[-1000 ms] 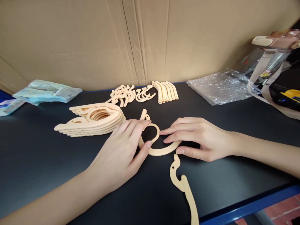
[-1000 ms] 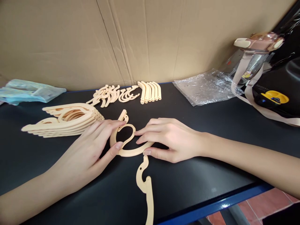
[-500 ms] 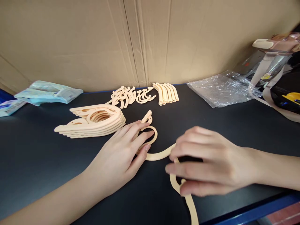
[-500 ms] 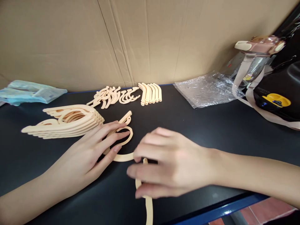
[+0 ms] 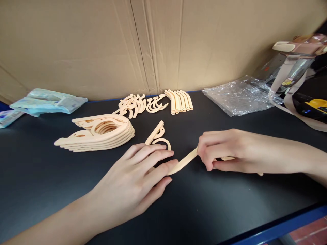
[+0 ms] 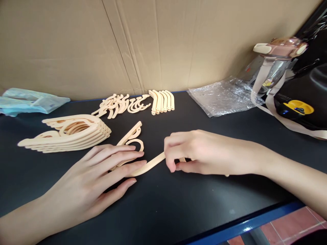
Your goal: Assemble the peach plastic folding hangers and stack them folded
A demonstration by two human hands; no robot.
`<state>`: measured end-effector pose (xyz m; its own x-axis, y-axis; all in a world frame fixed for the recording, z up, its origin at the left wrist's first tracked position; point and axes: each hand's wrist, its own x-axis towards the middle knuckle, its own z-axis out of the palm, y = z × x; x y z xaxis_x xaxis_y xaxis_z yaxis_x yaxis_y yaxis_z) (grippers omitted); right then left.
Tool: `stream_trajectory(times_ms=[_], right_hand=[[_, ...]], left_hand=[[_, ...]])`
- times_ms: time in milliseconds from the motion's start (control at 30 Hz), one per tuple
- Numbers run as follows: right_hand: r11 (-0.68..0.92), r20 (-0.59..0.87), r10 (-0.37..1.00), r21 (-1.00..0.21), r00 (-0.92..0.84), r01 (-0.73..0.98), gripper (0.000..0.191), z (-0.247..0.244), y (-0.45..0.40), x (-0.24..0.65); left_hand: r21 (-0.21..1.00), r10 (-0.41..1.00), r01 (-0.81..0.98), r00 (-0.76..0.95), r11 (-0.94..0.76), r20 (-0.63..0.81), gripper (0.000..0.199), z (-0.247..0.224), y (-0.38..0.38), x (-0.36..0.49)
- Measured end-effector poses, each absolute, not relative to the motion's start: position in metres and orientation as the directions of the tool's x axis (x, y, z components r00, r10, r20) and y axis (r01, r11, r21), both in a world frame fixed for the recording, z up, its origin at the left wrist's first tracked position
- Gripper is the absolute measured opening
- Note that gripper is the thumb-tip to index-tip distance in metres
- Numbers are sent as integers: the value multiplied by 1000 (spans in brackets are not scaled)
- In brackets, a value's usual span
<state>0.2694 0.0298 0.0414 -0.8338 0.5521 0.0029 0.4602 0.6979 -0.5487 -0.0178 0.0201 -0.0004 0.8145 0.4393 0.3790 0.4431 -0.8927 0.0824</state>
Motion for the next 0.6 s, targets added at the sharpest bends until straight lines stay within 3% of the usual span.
stream_trajectory(times_ms=[167,267,367,500,600], right_hand=[[721,86,638,-414,-765,555,10,49,37,282],[665,-30,693,-356,-720,656,23,51,38,287],[625,-150,703,-337,-695,704,27,49,37,287],[661,-139,662,-356,-737,661,15,44,34,281],[671,-109,656,-369,-747,643,15,42,32,276]], left_hand=[[102,442,440,800,-892,406,16,-1,20,-18],[80,441,453,790,-888,426,13,0,18,-18],[-11,424,480,786,-877,450,15,2,17,-19],[-161,411,529,787,-833,461,24,4,17,-19],[-156,410,529,784,-834,466,24,3,11,-14]])
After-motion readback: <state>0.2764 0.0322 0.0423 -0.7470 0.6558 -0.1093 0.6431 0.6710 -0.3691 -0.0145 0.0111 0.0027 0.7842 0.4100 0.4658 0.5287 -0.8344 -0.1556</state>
